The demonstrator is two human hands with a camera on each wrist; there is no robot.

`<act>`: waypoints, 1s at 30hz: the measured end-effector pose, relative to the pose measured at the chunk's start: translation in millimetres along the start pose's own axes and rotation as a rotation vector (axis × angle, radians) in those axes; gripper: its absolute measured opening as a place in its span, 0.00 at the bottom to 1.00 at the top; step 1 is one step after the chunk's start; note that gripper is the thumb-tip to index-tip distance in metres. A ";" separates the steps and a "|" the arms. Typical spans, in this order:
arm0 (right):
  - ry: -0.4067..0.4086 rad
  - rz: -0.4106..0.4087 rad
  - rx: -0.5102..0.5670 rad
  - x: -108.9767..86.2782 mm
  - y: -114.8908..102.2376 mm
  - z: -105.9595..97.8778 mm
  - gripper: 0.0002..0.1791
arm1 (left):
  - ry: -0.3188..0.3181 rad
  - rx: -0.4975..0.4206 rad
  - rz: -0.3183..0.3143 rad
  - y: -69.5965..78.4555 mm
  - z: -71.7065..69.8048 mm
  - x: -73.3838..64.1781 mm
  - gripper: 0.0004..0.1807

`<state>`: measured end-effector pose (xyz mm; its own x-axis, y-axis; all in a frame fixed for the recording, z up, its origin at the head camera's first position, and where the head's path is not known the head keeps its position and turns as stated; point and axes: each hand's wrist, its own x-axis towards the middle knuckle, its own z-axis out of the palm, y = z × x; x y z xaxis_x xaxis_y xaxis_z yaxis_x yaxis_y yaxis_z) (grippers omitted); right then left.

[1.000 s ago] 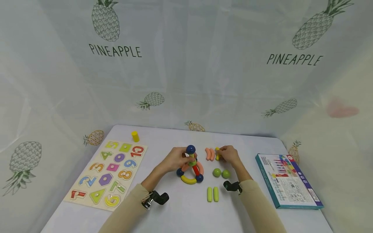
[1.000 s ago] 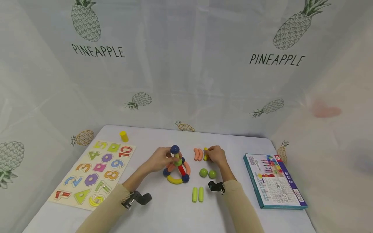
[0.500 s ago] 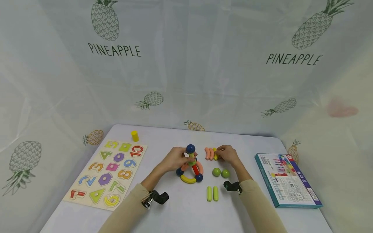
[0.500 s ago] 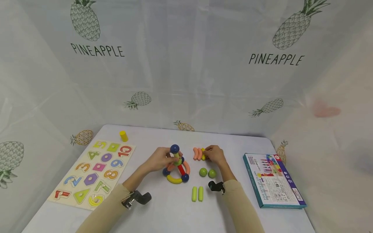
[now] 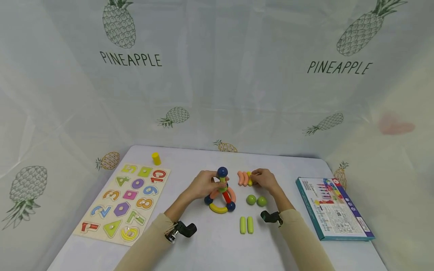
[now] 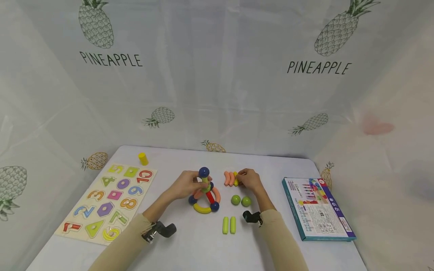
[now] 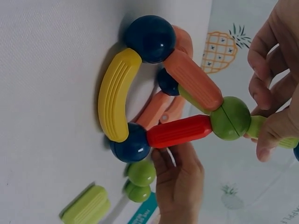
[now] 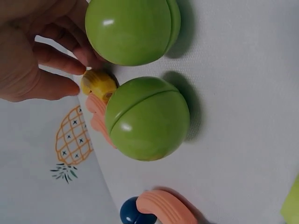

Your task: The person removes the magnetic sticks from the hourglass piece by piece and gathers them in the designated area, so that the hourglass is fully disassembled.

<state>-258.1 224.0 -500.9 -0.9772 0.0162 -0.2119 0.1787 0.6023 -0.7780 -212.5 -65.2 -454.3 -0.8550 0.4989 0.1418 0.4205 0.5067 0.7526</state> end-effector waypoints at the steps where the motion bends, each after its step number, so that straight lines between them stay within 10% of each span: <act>1: 0.017 -0.005 0.001 -0.5 -0.2 -0.5 0.21 | 0.002 -0.002 -0.001 0.4 0.4 0.1 0.11; 8: 0.123 -0.189 0.049 -11.5 -18.3 -3.2 0.20 | 0.005 -0.012 -0.025 1.7 2.5 1.3 0.10; 16: -0.080 -0.514 0.119 -50.4 -72.6 4.5 0.22 | 0.006 -0.018 -0.020 0.1 3.4 3.7 0.11; 30: -0.097 -0.677 -0.016 -75.2 -99.5 23.3 0.23 | 0.029 -0.016 0.022 -4.4 6.1 -1.5 0.11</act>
<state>-199.7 144.2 -421.4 -0.8581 -0.4395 0.2656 -0.4707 0.4664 -0.7490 -211.2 -63.9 -461.8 -0.8544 0.4888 0.1766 0.4341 0.4845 0.7595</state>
